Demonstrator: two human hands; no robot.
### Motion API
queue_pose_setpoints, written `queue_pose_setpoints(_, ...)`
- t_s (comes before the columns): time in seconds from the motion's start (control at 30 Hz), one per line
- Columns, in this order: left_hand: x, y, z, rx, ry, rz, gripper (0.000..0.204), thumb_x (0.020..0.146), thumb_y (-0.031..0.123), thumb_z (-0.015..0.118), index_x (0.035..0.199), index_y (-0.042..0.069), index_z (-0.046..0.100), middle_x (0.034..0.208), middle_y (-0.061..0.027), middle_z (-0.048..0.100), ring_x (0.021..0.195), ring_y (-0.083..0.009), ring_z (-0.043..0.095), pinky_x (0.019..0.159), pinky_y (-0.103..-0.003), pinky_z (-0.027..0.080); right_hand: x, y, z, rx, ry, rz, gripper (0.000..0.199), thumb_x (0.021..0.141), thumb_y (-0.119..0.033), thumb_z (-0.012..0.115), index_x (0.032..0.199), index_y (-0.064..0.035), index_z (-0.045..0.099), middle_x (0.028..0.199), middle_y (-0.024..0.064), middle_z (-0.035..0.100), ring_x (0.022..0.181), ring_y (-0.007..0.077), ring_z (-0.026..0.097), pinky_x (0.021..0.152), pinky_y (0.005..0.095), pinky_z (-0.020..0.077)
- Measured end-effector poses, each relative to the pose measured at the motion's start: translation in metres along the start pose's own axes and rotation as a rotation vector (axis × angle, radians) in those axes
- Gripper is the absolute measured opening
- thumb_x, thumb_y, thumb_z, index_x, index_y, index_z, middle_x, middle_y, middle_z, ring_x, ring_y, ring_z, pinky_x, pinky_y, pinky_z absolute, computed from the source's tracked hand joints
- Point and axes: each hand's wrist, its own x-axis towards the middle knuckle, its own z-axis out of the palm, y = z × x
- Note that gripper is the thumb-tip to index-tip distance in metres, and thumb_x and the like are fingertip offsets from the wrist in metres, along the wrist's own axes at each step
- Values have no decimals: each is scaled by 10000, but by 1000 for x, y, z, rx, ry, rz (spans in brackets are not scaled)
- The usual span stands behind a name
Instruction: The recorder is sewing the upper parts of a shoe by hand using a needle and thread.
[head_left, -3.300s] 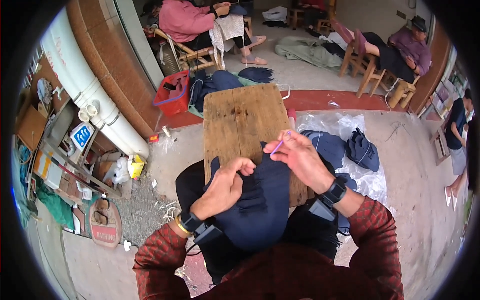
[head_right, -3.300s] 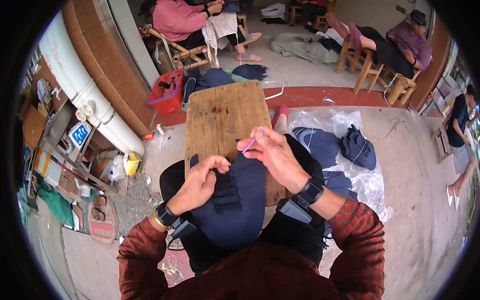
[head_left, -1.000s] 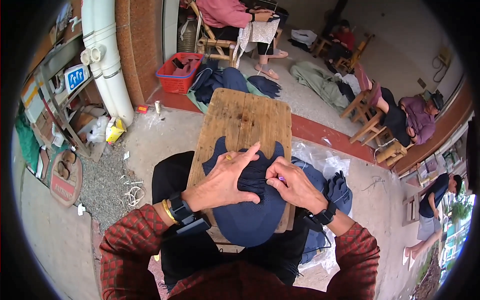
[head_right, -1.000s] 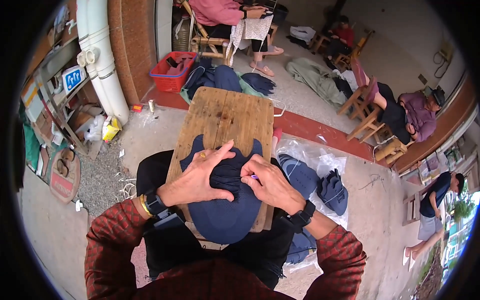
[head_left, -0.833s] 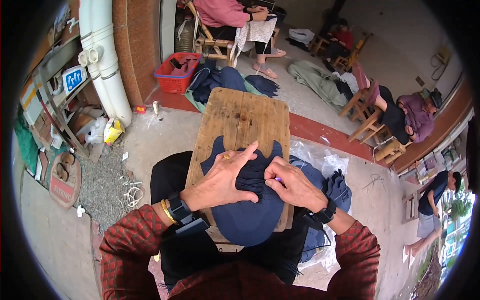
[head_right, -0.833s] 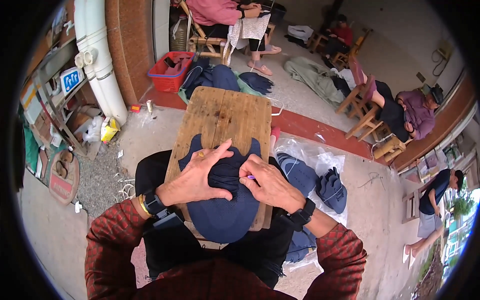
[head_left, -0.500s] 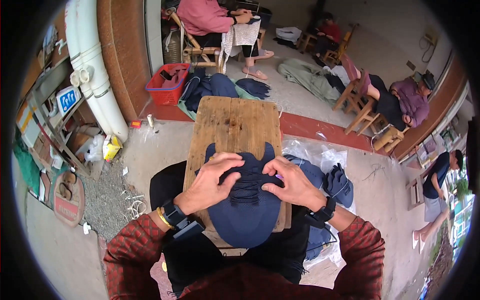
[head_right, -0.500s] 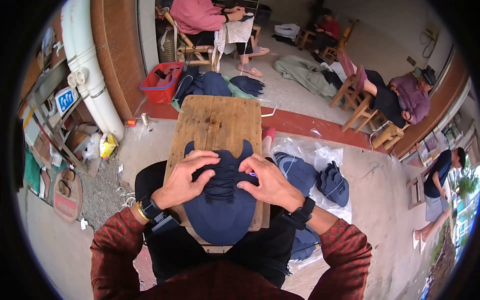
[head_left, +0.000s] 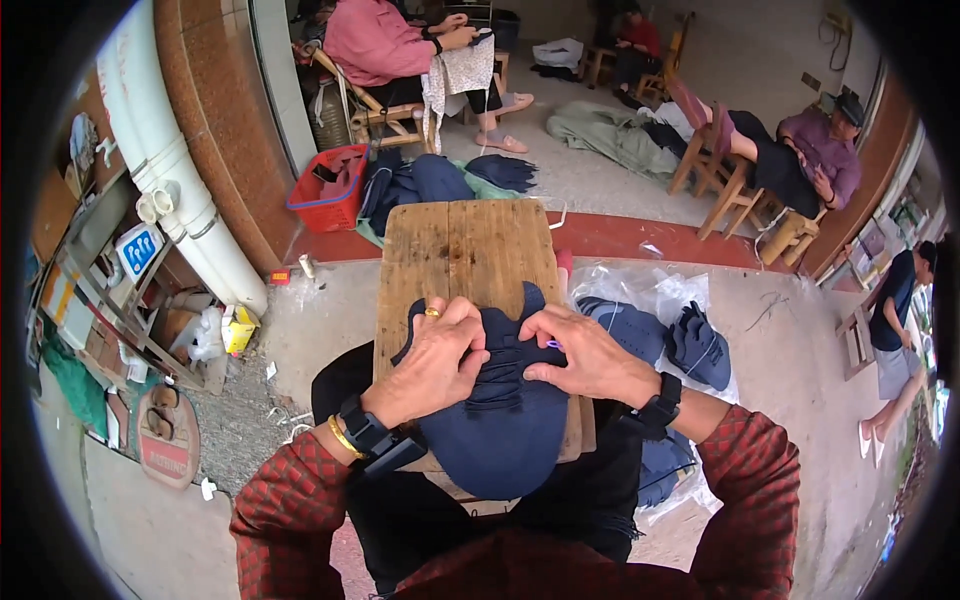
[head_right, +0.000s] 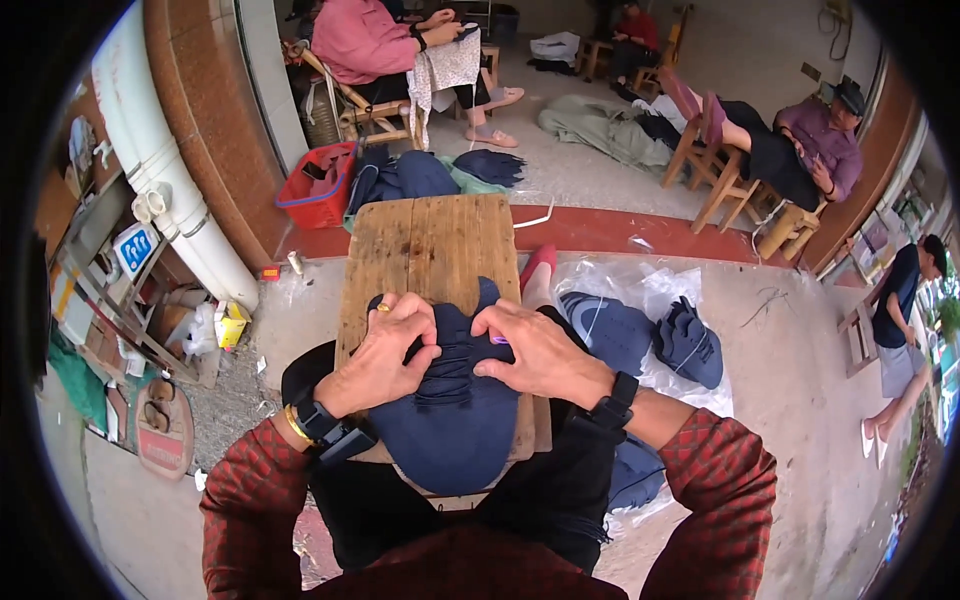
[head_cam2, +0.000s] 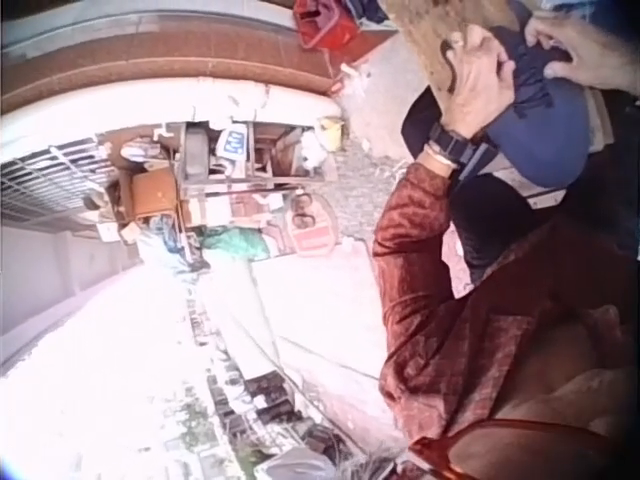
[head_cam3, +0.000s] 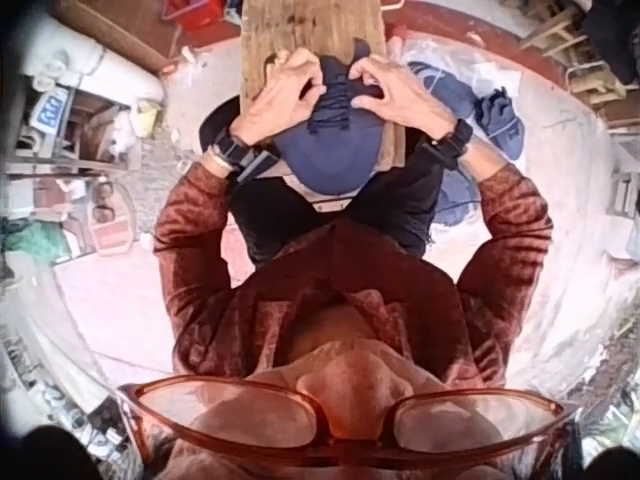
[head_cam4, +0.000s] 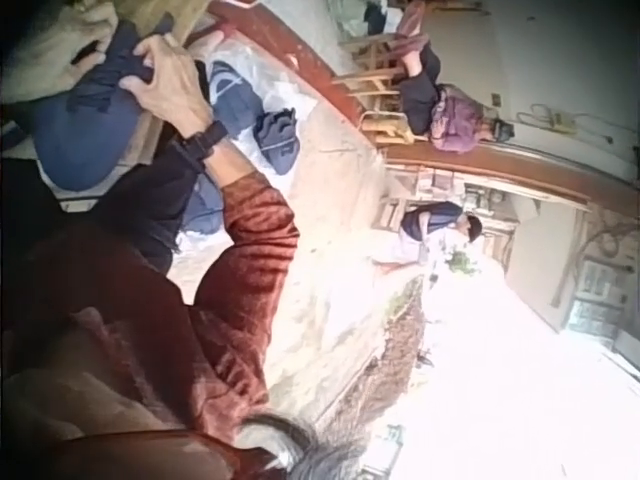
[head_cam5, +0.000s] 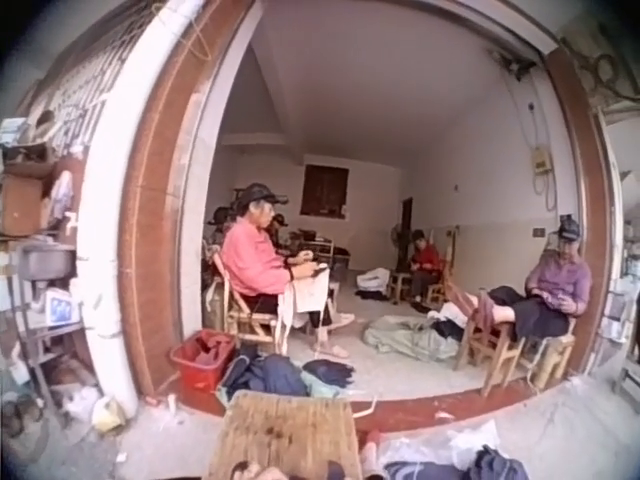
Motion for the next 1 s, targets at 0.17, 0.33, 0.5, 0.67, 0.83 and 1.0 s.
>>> queue_pose_setpoints(0.17,0,4,-5,-9,-89,-44,228,781,-42,732,850,59,540,1068,-77,530,1051,-321,476,922,-430,366,0,0,2,24,18,-5,442,769,-153,845,1116,-43,593,961,103,575,893,265,601,812,392,503)
queue_pose_setpoints(0.33,0,1,-3,-16,-63,16,231,781,-42,741,869,50,548,1054,-95,551,1029,-331,503,920,-436,389,-1,1,2,3,18,-10,456,767,-154,846,1130,-49,592,972,104,580,898,268,603,818,400,504)
queue_pose_setpoints(0.5,-10,1,-3,-51,20,-22,271,791,9,782,982,39,592,1086,-129,610,1043,-355,577,935,-439,451,-6,-5,5,99,60,-12,316,828,-138,797,1084,-74,623,996,112,631,928,292,657,802,410,524)
queue_pose_setpoints(0.67,-20,2,-4,-205,44,-33,425,787,111,849,1135,46,613,1243,-146,646,1182,-347,610,1019,-417,484,-1,-8,7,34,91,22,177,875,-160,771,999,-83,669,895,82,641,826,274,671,735,399,519)
queue_pose_setpoints(0.83,-21,-4,-4,-205,33,-20,455,769,125,857,1135,35,601,1240,-176,635,1193,-371,593,1029,-431,468,1,-6,9,-7,89,-16,139,899,-166,743,975,-78,667,897,94,635,825,298,669,729,412,509)
queue_pose_setpoints(1.0,-24,-5,-4,-250,70,-25,467,768,151,864,1137,35,602,1253,-166,626,1188,-374,590,1059,-434,434,2,-12,6,-16,56,-2,226,876,-155,766,1024,-55,628,918,107,634,832,302,658,737,420,510)
